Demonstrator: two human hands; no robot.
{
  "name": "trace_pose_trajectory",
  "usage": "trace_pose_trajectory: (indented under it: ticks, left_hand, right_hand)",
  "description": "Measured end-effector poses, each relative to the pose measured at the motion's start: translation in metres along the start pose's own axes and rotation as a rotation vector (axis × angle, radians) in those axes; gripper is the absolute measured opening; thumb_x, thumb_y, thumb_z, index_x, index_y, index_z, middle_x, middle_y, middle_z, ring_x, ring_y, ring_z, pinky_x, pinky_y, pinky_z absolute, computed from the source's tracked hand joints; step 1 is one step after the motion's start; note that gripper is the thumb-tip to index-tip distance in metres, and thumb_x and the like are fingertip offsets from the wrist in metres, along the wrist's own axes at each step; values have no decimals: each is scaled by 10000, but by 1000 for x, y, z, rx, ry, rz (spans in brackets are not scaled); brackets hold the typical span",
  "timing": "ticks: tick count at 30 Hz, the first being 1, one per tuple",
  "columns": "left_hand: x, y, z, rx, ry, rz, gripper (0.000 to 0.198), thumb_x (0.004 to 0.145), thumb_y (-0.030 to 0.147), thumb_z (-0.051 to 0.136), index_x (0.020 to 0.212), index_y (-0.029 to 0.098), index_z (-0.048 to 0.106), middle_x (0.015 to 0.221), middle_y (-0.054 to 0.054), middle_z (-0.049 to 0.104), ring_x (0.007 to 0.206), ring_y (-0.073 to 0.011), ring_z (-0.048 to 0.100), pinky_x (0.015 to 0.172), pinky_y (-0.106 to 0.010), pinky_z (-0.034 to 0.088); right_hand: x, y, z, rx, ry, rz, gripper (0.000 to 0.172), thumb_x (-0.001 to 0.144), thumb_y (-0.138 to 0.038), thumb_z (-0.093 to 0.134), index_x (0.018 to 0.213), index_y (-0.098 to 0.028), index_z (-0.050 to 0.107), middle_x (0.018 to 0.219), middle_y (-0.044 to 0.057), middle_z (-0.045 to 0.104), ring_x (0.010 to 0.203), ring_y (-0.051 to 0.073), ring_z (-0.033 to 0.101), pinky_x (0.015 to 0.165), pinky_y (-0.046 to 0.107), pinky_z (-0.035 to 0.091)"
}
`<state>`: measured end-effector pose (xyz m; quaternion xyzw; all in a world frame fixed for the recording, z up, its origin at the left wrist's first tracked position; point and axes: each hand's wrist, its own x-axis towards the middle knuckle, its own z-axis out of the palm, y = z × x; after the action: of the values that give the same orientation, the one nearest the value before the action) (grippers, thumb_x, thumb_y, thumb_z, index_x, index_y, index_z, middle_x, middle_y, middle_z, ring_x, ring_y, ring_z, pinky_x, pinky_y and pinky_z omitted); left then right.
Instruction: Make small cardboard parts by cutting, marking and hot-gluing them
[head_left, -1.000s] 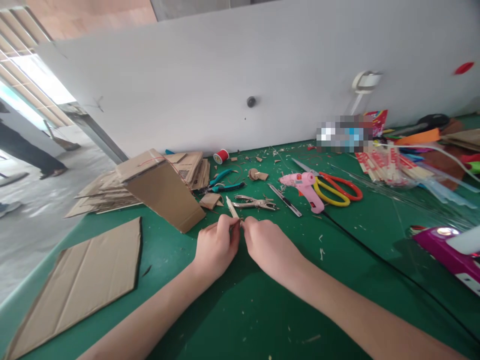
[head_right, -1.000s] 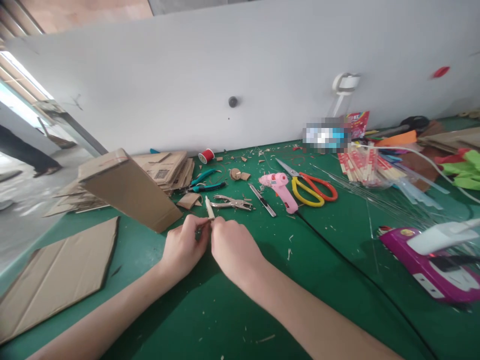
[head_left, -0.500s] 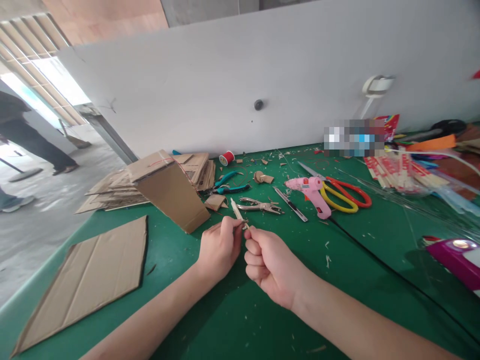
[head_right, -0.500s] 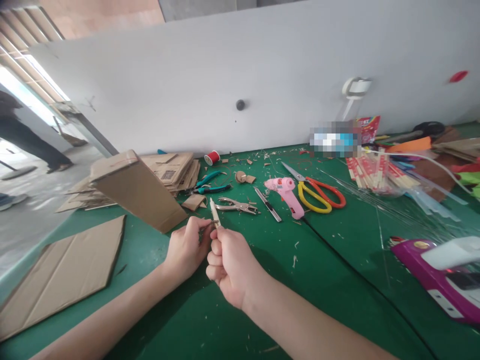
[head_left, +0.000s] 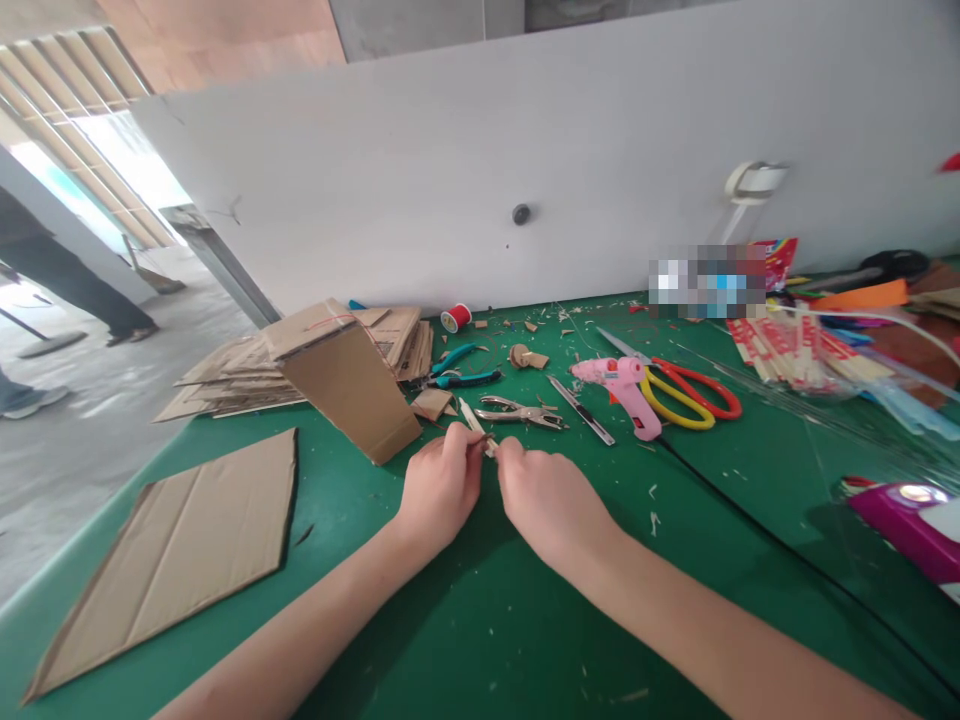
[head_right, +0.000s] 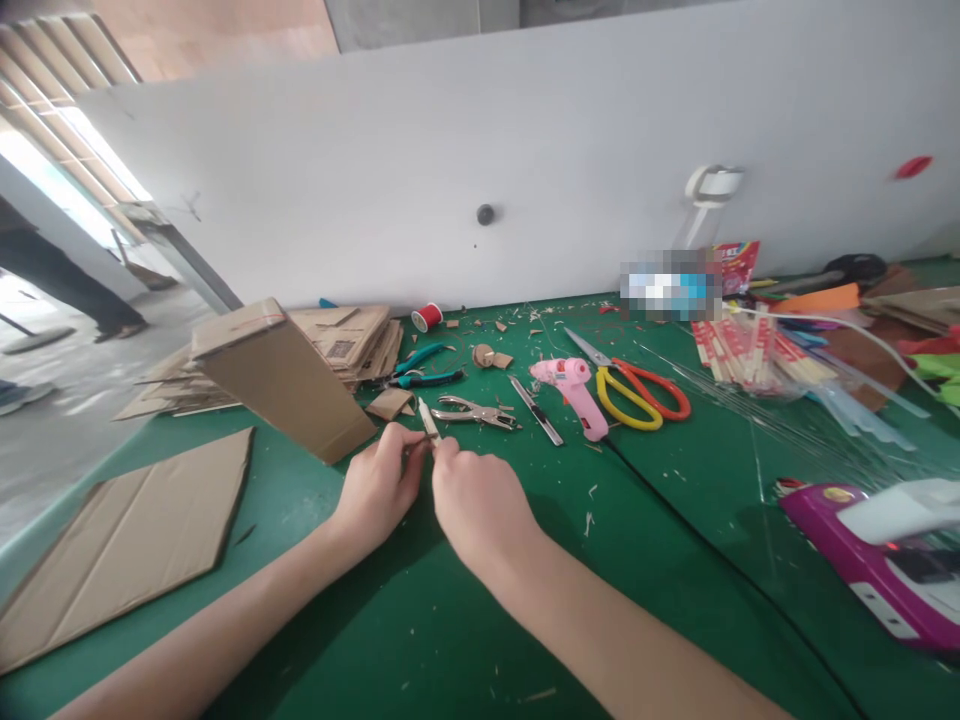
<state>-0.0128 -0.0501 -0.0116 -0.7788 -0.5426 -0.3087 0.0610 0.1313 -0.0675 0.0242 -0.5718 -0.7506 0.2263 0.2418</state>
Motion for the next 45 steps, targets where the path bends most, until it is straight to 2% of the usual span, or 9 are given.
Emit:
trace_pose_trajectory:
  ticks: [4, 10, 13, 18, 21, 25, 31, 37, 45]
  left_hand:
    - [4, -4, 0, -75, 15, -145, 65, 856, 147, 453, 878, 205, 475, 755, -35, 709, 689, -218, 664, 650, -332, 484]
    - [2, 0, -3, -218, 33, -49, 56, 882, 182, 445, 918, 213, 473, 827, -33, 702, 758, -198, 665, 721, -328, 482]
    - [0, 3, -6, -340, -20, -41, 61, 896, 195, 428, 943, 215, 461, 829, -26, 664, 728, -164, 640, 642, -265, 475]
    - [-2, 8, -14, -422, -34, 22, 34, 891, 227, 460, 911, 201, 453, 774, -12, 566, 664, -132, 561, 603, -243, 455]
    - [-6, 10, -15, -486, -81, 81, 51, 887, 188, 447, 929, 196, 475, 794, -19, 567, 685, -127, 564, 631, -256, 465]
    - [-8, 11, -10, -732, -165, -31, 137, 883, 185, 466, 1018, 197, 444, 827, -26, 612, 736, -137, 634, 686, -280, 513]
    - [-3, 11, -7, -867, -247, -178, 120, 870, 228, 497, 976, 184, 462, 759, -20, 625, 698, -146, 657, 655, -289, 541]
    - [-2, 14, -9, -711, -239, -121, 58, 833, 181, 509, 891, 181, 505, 747, -11, 635, 678, -134, 635, 626, -260, 511]
    - [0, 15, -15, -463, -175, -43, 73, 820, 170, 500, 884, 185, 533, 689, 22, 584, 586, -100, 517, 525, -206, 400]
  right_hand:
    - [-9, 1, 2, -666, -77, -227, 293, 740, 68, 444, 958, -23, 617, 563, 105, 618, 516, 234, 641, 430, 270, 321]
    - [-6, 29, -17, -778, 87, -310, 284, 789, 20, 430, 971, -79, 624, 724, 115, 649, 600, 244, 651, 441, 298, 394]
    - [2, 48, -29, -778, 181, -357, 331, 825, -41, 443, 1116, -86, 596, 890, 146, 643, 813, 298, 625, 560, 366, 458]
    - [3, 57, -28, -231, 174, -427, 310, 908, -224, 451, 1194, -158, 550, 1045, 113, 631, 961, 241, 579, 788, 398, 475]
    - [0, 51, -22, 203, 36, -310, 259, 914, -267, 448, 1115, -173, 581, 973, 72, 669, 828, 162, 618, 715, 301, 494]
    - [-1, 46, -15, 431, -89, -243, 216, 897, -265, 465, 1034, -182, 609, 912, 48, 685, 750, 143, 617, 653, 269, 471]
    - [1, 44, -10, 445, -56, -239, 156, 882, -245, 466, 820, -175, 591, 722, 1, 633, 580, 106, 505, 530, 233, 374]
    - [2, 43, -6, 331, 34, -282, 159, 836, -179, 474, 677, -189, 488, 566, -50, 467, 501, 88, 408, 481, 220, 300]
    - [1, 42, -5, 346, 16, -260, 123, 841, -200, 468, 799, -171, 580, 656, -11, 574, 555, 105, 489, 517, 223, 360]
